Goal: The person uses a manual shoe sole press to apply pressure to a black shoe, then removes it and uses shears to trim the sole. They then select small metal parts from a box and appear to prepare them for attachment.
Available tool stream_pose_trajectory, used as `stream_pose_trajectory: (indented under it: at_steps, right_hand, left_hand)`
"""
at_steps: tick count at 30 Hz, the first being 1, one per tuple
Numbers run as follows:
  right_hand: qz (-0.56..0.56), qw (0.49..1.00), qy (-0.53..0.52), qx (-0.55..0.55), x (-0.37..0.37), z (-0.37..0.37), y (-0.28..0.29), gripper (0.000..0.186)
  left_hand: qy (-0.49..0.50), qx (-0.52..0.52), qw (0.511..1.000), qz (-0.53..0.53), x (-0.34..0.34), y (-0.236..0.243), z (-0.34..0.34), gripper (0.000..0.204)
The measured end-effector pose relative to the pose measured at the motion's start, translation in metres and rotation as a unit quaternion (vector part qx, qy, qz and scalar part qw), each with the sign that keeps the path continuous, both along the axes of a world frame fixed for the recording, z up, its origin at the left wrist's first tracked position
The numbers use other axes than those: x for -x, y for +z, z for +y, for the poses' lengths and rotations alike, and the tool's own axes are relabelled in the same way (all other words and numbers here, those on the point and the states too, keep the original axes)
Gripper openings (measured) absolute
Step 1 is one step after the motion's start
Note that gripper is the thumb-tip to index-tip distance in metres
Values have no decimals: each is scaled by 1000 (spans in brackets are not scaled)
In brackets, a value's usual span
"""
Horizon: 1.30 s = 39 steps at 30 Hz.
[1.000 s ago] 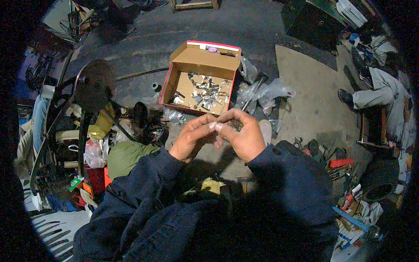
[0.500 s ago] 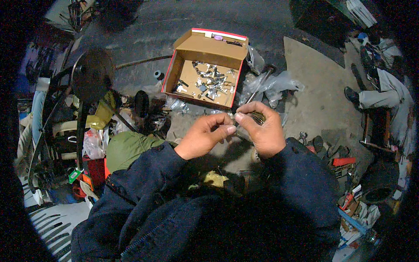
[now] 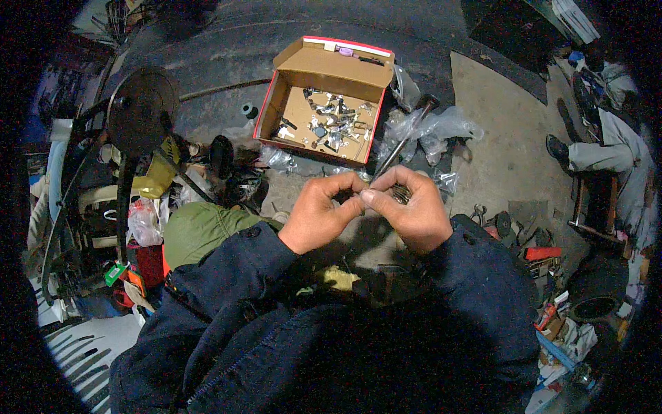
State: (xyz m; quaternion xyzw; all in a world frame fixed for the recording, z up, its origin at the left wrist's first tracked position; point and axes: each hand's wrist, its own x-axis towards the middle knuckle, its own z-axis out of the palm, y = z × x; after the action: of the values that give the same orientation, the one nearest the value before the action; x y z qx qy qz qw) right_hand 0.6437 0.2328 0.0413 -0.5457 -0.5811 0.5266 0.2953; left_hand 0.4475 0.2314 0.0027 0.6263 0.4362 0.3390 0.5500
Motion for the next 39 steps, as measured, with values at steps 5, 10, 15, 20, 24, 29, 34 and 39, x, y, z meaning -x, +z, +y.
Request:
stream_pose_trajectory:
  at_steps: [5, 10, 15, 20, 24, 29, 34, 39]
  right_hand:
    - [-20, 999, 12, 22, -4, 1, -4, 20]
    - [24, 996, 8, 82, -7, -1, -11, 23]
    - [-20, 996, 3, 86, -13, -3, -15, 26]
    - [-66, 997, 16, 38, -16, -3, -25, 35]
    - [-45, 998, 29, 43, -15, -5, -33, 42]
    - [78, 990, -27, 117, -7, -2, -29, 48]
    - [148, 951, -46, 268, -12, 3, -25, 39]
    - [291, 919, -69, 256, -13, 7, -27, 33]
  left_hand:
    - [-17, -29, 999, 0, -2, -3, -3, 9]
    - [-45, -41, 998, 35, -6, -1, -4, 13]
    - [-67, 12, 997, 37, -7, 0, -3, 15]
    - [-65, 1, 997, 29, -9, -3, -4, 18]
    - [-74, 80, 992, 62, -7, 1, -2, 24]
    - [-54, 71, 996, -17, -17, 11, 1, 15]
    - [-17, 111, 992, -55, -18, 5, 4, 20]
    - [-11, 147, 984, -101, -7, -6, 10, 22]
